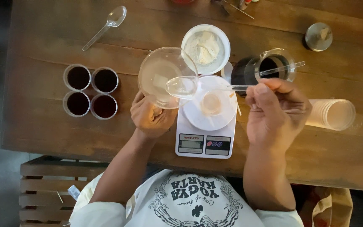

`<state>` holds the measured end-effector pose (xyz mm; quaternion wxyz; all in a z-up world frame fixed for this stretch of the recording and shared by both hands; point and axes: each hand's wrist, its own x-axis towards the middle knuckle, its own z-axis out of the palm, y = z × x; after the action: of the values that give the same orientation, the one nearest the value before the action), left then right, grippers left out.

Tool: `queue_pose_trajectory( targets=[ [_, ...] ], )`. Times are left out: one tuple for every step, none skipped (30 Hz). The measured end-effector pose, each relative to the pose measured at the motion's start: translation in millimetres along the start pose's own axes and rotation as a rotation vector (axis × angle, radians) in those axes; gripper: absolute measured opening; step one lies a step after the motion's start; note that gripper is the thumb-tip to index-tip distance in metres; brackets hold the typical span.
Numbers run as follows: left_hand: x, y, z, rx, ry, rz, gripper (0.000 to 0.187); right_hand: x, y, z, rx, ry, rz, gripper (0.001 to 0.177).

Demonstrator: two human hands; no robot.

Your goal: Measuring and mixing liquid ingredients using a pipette and a digital scale to prepare a beverage.

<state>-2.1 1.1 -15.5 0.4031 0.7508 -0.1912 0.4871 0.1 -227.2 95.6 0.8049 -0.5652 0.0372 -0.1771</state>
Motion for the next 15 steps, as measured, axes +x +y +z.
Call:
queue_pose_trajectory(
  targets=[
    [3, 3, -1, -0.002, 0.000, 0.000, 0.042, 0, -2, -2, -0.001, 0.001, -0.001, 0.011],
    [6, 6, -2, 0.025, -0.006, -0.017, 0.043, 0, -3, -5, 0.025, 0.000, -0.009, 0.012],
    [8, 9, -3, 0.051, -0.013, -0.035, 0.043, 0, -5, -8, 0.049, 0.001, -0.017, 0.012],
    [10, 11, -2, 0.049, -0.014, -0.036, 0.043, -1, -7, -12, 0.048, 0.002, -0.017, 0.012],
    [12, 12, -2, 0.049, 0.000, -0.050, 0.049, -2, -9, -15, 0.051, 0.009, -0.021, 0.015],
    [14, 13, -2, 0.049, 0.014, -0.064, 0.056, -2, -11, -19, 0.055, 0.015, -0.026, 0.018],
    [12, 12, 0, 0.048, 0.012, -0.065, 0.056, -3, -11, -27, 0.054, 0.017, -0.026, 0.018],
    [10, 11, 1, 0.049, 0.032, -0.070, 0.055, -3, -11, -36, 0.039, 0.015, -0.044, 0.017],
    [9, 9, 1, 0.049, 0.050, -0.074, 0.054, -4, -11, -44, 0.026, 0.015, -0.062, 0.017],
    [10, 8, 1, 0.048, 0.047, -0.074, 0.054, -5, -14, -46, 0.027, 0.018, -0.061, 0.017],
    [11, 8, 1, 0.043, 0.050, -0.063, 0.055, -7, -18, -48, -0.015, 0.095, -0.036, 0.018],
    [11, 8, 1, 0.037, 0.054, -0.052, 0.056, -8, -21, -50, -0.057, 0.172, -0.010, 0.019],
    [10, 8, 1, 0.033, 0.051, -0.053, 0.056, -9, -21, -58, -0.059, 0.176, -0.010, 0.019],
    [8, 8, 1, 0.070, 0.060, -0.069, 0.049, -9, -22, -66, -0.103, 0.146, -0.029, 0.017],
    [7, 8, 2, 0.106, 0.070, -0.082, 0.042, -9, -23, -73, -0.146, 0.115, -0.050, 0.015]
  ],
)
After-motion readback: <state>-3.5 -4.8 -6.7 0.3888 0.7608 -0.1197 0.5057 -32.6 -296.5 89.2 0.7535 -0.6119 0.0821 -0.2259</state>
